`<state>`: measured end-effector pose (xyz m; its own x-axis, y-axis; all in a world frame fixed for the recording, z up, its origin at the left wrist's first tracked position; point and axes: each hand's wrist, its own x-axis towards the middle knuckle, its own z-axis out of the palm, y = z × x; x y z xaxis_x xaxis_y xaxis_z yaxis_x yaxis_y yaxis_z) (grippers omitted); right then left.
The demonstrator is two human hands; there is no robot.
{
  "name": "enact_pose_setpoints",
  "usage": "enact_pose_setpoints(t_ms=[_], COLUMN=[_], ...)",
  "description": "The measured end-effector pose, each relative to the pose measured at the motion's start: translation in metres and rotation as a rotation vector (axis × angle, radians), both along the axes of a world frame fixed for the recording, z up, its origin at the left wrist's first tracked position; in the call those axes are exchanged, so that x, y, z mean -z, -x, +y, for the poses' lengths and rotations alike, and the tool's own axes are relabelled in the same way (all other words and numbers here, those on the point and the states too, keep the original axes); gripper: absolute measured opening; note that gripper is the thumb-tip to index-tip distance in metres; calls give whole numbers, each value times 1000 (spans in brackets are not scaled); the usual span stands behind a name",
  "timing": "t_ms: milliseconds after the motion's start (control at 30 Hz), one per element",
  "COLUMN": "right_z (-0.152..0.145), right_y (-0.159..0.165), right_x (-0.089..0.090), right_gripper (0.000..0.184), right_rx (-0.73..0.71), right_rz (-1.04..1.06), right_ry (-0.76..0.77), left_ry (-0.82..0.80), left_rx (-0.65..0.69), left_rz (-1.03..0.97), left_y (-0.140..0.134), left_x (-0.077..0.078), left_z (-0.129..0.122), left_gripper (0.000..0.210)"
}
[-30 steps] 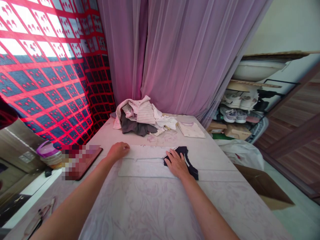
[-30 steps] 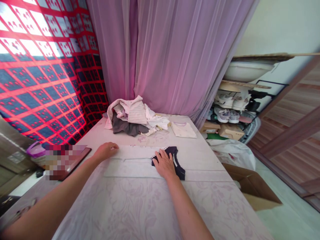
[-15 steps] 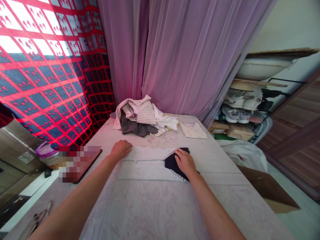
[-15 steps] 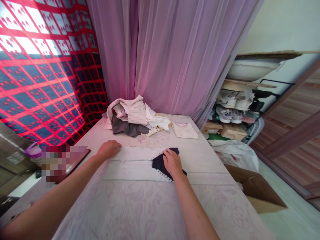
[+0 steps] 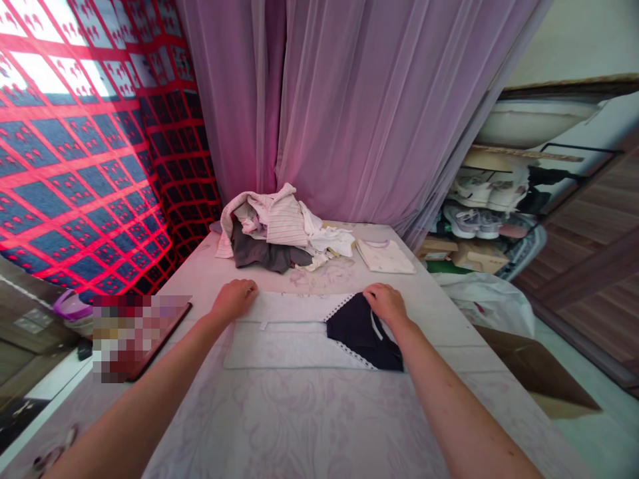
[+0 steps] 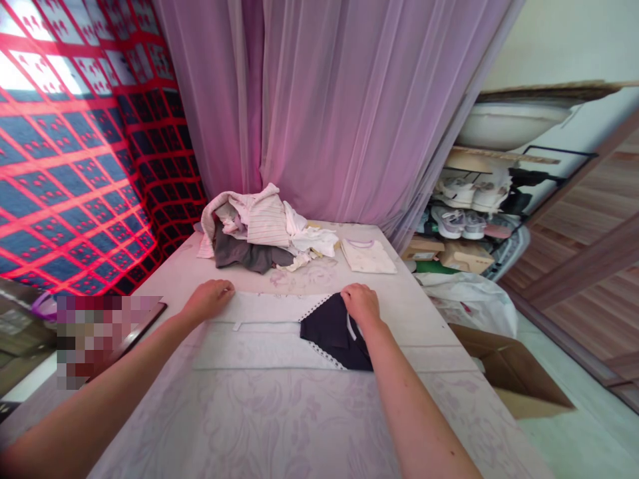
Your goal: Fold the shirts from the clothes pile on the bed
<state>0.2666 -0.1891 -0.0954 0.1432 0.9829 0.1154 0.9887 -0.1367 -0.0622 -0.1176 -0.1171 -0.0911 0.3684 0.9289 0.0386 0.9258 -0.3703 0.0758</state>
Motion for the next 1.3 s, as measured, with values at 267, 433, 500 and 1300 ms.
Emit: enact_pose_setpoints(t_ms=[267, 433, 500, 1300], right_z=[8, -5, -13, -62], right_y=[1, 19, 35, 100], right_x=[17, 13, 14, 8], right_gripper=[28, 39, 42, 25], right_rx=[83, 1, -105, -308], right_rz=[34, 92, 120, 182], right_ry=[-16, -134, -119, 87], left_ry=[-28, -120, -52, -11], left_rx=[-101, 101, 168, 129], left_rz=[-25, -106, -96, -205], left_y=[-4, -8, -16, 15], left_x=[14, 21, 25, 8], left_z=[4, -12, -20, -81], left_gripper=[32, 43, 47, 16])
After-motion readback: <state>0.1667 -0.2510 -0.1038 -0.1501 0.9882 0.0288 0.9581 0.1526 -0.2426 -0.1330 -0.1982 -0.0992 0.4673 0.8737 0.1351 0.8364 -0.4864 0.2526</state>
